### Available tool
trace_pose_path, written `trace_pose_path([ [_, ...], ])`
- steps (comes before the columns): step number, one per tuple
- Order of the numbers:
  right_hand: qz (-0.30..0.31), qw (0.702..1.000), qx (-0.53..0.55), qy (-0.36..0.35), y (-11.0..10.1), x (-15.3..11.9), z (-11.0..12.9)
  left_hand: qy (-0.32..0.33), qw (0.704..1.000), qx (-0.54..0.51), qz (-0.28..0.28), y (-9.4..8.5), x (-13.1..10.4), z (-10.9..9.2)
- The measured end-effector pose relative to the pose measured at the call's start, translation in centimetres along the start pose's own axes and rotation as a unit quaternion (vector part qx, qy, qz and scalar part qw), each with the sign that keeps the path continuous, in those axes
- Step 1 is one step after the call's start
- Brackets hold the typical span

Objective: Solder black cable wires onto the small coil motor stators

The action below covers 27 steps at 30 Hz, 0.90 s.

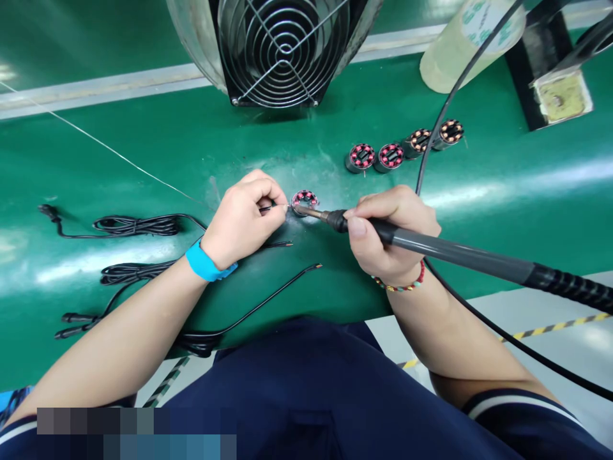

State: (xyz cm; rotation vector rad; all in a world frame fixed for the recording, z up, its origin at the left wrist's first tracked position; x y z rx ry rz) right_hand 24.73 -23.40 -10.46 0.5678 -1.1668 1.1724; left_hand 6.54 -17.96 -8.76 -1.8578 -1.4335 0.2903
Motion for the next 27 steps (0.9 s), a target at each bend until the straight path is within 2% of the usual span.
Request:
trace_pose_path([
  [6, -0.039, 0.998, -0.054, 0.012, -0.3, 0.3, 0.2, 0.007, 1.0, -0.003, 0.001, 0.0, 0.0, 0.1],
  [9, -0.006, 0.997, -0.073, 0.026, -0.1, 0.5, 0.1, 0.013, 1.0, -0.005, 0.002, 0.0, 0.1, 0.1],
  [13, 0.063, 0.994, -0.011, 0.088, 0.9, 0.3, -0.3, 0.039, 0.999, -0.003, -0.009, 0.0, 0.1, 0.1],
  [16, 0.089, 0.986, 0.028, 0.136, 1.6, 0.0, -0.5, 0.06, 0.998, -0.001, -0.012, 0.0, 0.1, 0.1],
  [21, 0.118, 0.987, -0.049, 0.093, 2.7, 0.0, -0.7, 0.087, 0.996, 0.013, -0.021, -0.2, 0.0, 0.0],
  [24, 0.129, 0.985, -0.045, 0.109, 3.5, -0.2, -1.1, 0.098, 0.995, 0.018, -0.024, -0.2, -0.1, -0.1],
  [27, 0.136, 0.984, -0.031, 0.115, 4.1, -0.2, -1.4, 0.082, 0.996, 0.012, -0.029, -0.3, -0.2, -0.2],
])
Point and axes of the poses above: each hand's wrist, its own x-axis towards the middle knuckle, its own y-axis out of the palm, z = x × y, the point moved 3 cm from there along x, towards the middle knuckle, and after that the axes turned 1 degree about -y, right-handed, at the moved point
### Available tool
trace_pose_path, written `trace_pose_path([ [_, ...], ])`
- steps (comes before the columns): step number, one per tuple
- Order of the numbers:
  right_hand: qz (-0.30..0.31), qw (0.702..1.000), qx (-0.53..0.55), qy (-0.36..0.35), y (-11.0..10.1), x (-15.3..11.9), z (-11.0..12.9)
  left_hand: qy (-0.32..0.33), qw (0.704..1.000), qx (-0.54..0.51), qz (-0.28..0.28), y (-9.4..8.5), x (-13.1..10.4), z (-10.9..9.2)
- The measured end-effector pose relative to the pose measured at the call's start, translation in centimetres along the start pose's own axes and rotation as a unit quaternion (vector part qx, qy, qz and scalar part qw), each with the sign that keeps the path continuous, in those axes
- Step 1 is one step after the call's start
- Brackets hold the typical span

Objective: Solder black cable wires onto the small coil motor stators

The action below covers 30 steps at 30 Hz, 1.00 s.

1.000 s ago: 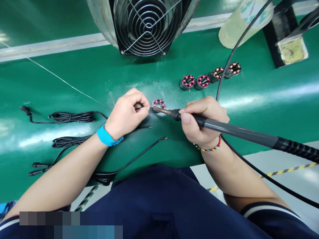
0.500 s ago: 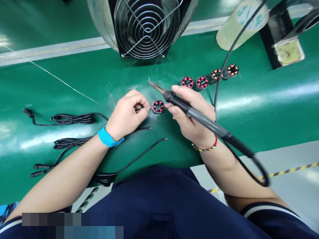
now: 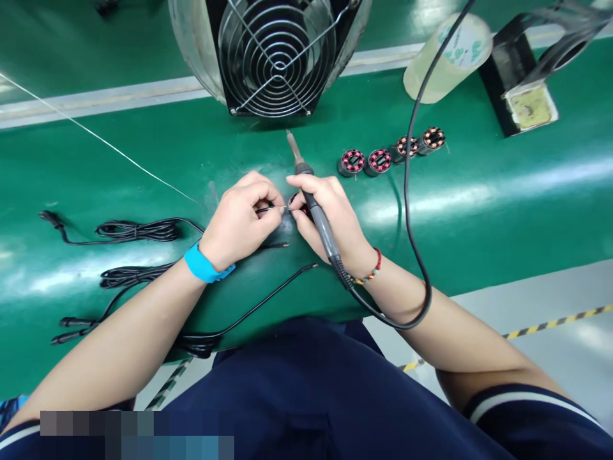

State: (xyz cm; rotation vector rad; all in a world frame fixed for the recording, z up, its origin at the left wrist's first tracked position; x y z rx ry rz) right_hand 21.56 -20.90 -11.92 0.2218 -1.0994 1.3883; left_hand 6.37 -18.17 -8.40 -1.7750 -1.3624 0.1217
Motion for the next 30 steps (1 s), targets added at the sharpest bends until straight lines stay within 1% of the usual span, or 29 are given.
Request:
trace_pose_path([
  [4, 0.0, 1.0, -0.003, -0.004, 0.2, 0.2, 0.0, -0.042, 0.999, -0.018, 0.013, -0.1, -0.1, 0.0],
  [7, -0.008, 1.0, -0.023, 0.011, 0.1, 0.2, 0.0, -0.091, 0.995, -0.026, 0.037, -0.1, 0.0, -0.1],
  [10, -0.022, 0.999, -0.031, 0.009, 0.1, 0.2, -0.1, -0.174, 0.981, -0.04, 0.074, 0.0, 0.2, -0.1],
  [12, -0.025, 0.999, -0.033, 0.003, 0.2, 0.2, -0.1, -0.227, 0.968, -0.063, 0.087, 0.0, 0.4, -0.2],
  [13, -0.026, 0.999, -0.034, 0.002, 0.2, 0.2, -0.2, -0.243, 0.963, -0.076, 0.089, 0.0, 0.4, -0.3],
  [15, -0.023, 0.999, -0.034, 0.004, 0.3, 0.1, -0.3, -0.256, 0.958, -0.093, 0.087, 0.0, 0.4, -0.4],
  [17, -0.023, 0.999, -0.031, 0.004, 0.1, -0.1, -0.4, -0.24, 0.963, -0.095, 0.082, 0.0, 0.3, -0.2],
  [20, -0.038, 0.999, -0.017, 0.002, -1.1, -0.2, 0.1, -0.163, 0.981, -0.072, 0.07, -0.1, -0.1, 0.2],
  [23, -0.053, 0.999, 0.0, -0.003, -3.3, -0.2, 1.7, -0.086, 0.995, -0.031, 0.05, -0.2, -0.3, 0.6],
  [26, -0.042, 0.999, -0.018, 0.011, -5.0, -0.4, 3.5, -0.024, 0.999, 0.008, 0.038, -0.4, -0.4, 0.4],
  [28, -0.065, 0.997, -0.008, 0.032, -5.3, -1.1, 4.2, 0.008, 0.999, 0.031, 0.031, -0.5, -0.4, 0.2],
  [30, -0.11, 0.992, 0.022, 0.05, -4.9, -2.6, 4.3, 0.025, 0.998, 0.05, 0.024, -0.5, -0.5, 0.0],
])
Point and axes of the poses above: each hand's wrist, its own x-axis towards the middle knuckle, its own y-axis out of the palm, z = x × y, the point moved 3 cm from there along x, towards the middle knuckle, and after that the axes turned 1 degree about -y, right-handed, at the moved point
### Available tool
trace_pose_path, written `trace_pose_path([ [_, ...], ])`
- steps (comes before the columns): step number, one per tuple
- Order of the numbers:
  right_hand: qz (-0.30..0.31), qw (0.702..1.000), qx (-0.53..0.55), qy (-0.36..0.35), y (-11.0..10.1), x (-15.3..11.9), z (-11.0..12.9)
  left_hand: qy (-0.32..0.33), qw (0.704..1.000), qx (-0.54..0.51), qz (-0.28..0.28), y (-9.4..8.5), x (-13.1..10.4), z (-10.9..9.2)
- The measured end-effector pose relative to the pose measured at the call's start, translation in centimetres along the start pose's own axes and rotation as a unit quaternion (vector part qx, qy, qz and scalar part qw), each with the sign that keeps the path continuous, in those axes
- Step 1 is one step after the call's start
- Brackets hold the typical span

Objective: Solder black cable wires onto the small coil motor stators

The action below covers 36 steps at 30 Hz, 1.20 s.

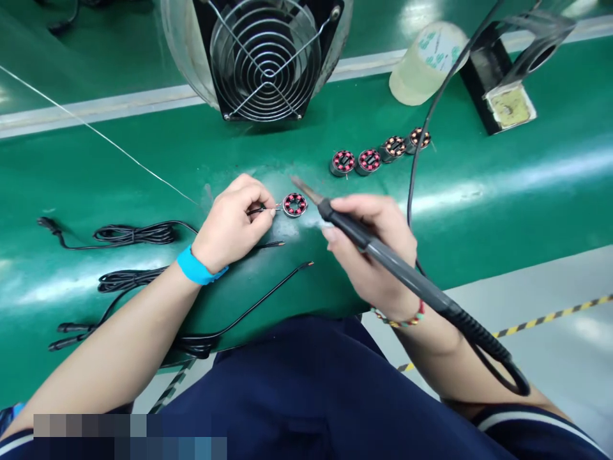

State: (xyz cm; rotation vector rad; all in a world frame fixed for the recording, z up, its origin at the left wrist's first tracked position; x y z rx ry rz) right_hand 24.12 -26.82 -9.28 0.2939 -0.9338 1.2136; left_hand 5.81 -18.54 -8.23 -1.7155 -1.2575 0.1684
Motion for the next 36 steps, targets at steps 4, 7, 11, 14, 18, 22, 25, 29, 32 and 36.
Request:
trace_pose_path([
  [4, -0.06, 0.997, 0.04, 0.036, 1.1, -3.4, -1.4, 0.013, 1.0, -0.007, -0.009, 0.1, 0.0, -0.2],
  [7, -0.08, 0.997, 0.015, 0.013, 1.4, -4.4, -2.0, 0.001, 1.0, -0.013, -0.001, 0.2, 0.0, -0.3],
  [11, -0.064, 0.998, 0.001, 0.01, 1.5, -4.0, -2.2, -0.009, 1.0, 0.0, 0.004, 0.2, 0.1, -0.4],
  [14, -0.057, 0.998, 0.005, 0.012, 1.4, -3.7, -2.1, -0.009, 1.0, 0.005, 0.004, 0.2, 0.1, -0.4],
  [18, -0.039, 0.999, 0.008, 0.018, 1.5, -3.7, -2.0, -0.015, 1.0, -0.001, 0.013, 0.3, 0.1, -0.3],
  [22, -0.06, 0.998, 0.017, 0.012, 1.4, -3.9, -2.2, -0.027, 1.0, 0.0, 0.013, 0.3, 0.1, -0.4],
  [25, -0.078, 0.996, 0.031, 0.016, 1.4, -4.1, -2.5, -0.036, 0.999, -0.004, 0.014, 0.2, 0.2, -0.3],
  [29, -0.069, 0.997, 0.017, 0.017, 1.5, -4.0, -2.4, -0.038, 0.999, -0.01, 0.017, 0.2, 0.2, -0.3],
  [32, -0.07, 0.997, 0.014, 0.012, 1.4, -3.9, -2.2, -0.033, 0.999, -0.011, 0.021, 0.4, 0.1, -0.4],
  [36, -0.074, 0.997, 0.02, 0.019, 1.4, -4.1, -2.4, -0.026, 0.999, -0.008, 0.017, 0.5, 0.0, -0.4],
])
Point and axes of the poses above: each hand's wrist, its own x-axis towards the middle knuckle, its own y-axis out of the palm, z = x × y, the point moved 3 cm from there along x, towards the middle knuckle, and after that the axes turned 1 degree about -y, right-handed, at the moved point
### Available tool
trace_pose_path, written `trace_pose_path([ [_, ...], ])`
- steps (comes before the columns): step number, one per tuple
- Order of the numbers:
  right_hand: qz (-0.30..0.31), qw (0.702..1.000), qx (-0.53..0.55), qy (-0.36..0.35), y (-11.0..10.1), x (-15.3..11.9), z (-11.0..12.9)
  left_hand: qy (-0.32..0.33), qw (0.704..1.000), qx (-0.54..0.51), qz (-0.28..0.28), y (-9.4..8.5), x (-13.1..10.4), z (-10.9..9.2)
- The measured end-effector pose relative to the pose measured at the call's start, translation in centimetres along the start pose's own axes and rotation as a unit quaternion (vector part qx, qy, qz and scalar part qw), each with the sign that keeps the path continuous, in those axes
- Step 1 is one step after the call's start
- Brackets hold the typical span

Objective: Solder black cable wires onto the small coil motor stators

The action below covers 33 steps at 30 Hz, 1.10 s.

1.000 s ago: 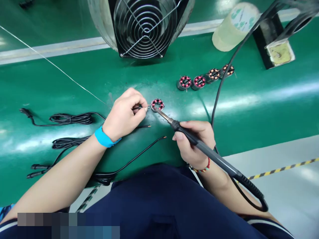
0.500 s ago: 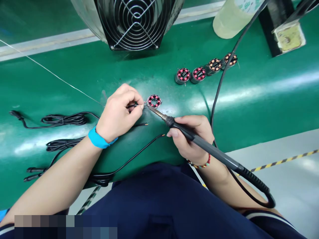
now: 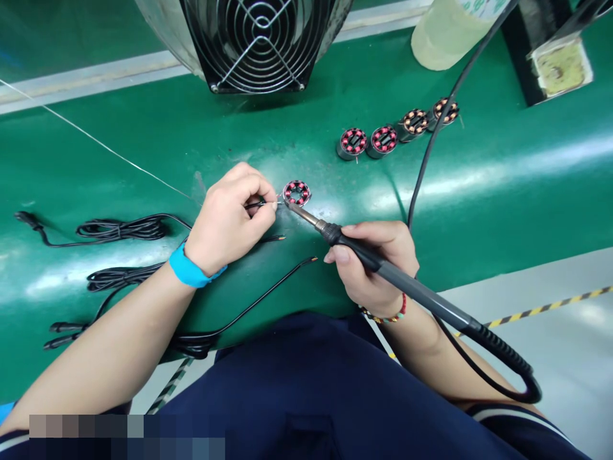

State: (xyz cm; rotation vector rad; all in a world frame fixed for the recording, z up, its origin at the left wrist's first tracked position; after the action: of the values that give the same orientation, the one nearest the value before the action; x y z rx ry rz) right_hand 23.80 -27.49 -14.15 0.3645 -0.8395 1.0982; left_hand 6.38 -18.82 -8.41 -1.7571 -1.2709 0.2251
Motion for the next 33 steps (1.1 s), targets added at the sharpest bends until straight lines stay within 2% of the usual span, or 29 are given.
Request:
trace_pose_path([
  [7, 0.003, 1.0, -0.004, 0.003, 0.06, -0.06, 0.09, -0.058, 0.998, -0.024, 0.005, 0.07, -0.09, -0.1],
  [15, 0.018, 1.0, 0.0, -0.005, 0.15, 0.28, 0.33, -0.057, 0.998, -0.023, -0.01, 0.08, -0.02, -0.16],
  [22, -0.021, 1.0, 0.005, -0.002, 0.0, -0.1, -0.07, -0.07, 0.997, -0.02, -0.003, 0.06, -0.04, -0.23],
  [31, -0.003, 0.999, -0.009, -0.042, 0.1, 0.33, 0.23, -0.079, 0.997, -0.01, -0.006, 0.03, 0.12, -0.15],
  [33, 0.02, 0.998, -0.01, -0.053, 0.13, 0.64, 0.46, -0.083, 0.996, -0.011, -0.007, 0.03, 0.15, -0.13],
])
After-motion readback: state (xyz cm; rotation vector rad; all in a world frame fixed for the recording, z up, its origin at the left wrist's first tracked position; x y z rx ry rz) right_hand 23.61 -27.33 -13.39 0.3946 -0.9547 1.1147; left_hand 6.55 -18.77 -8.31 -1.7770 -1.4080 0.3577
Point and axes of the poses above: each hand's wrist, its own x-axis towards the middle knuckle, its own y-axis out of the palm, z = x × y, the point moved 3 cm from there along x, towards the middle knuckle, and after that the axes turned 1 degree about -y, right-handed, at the moved point
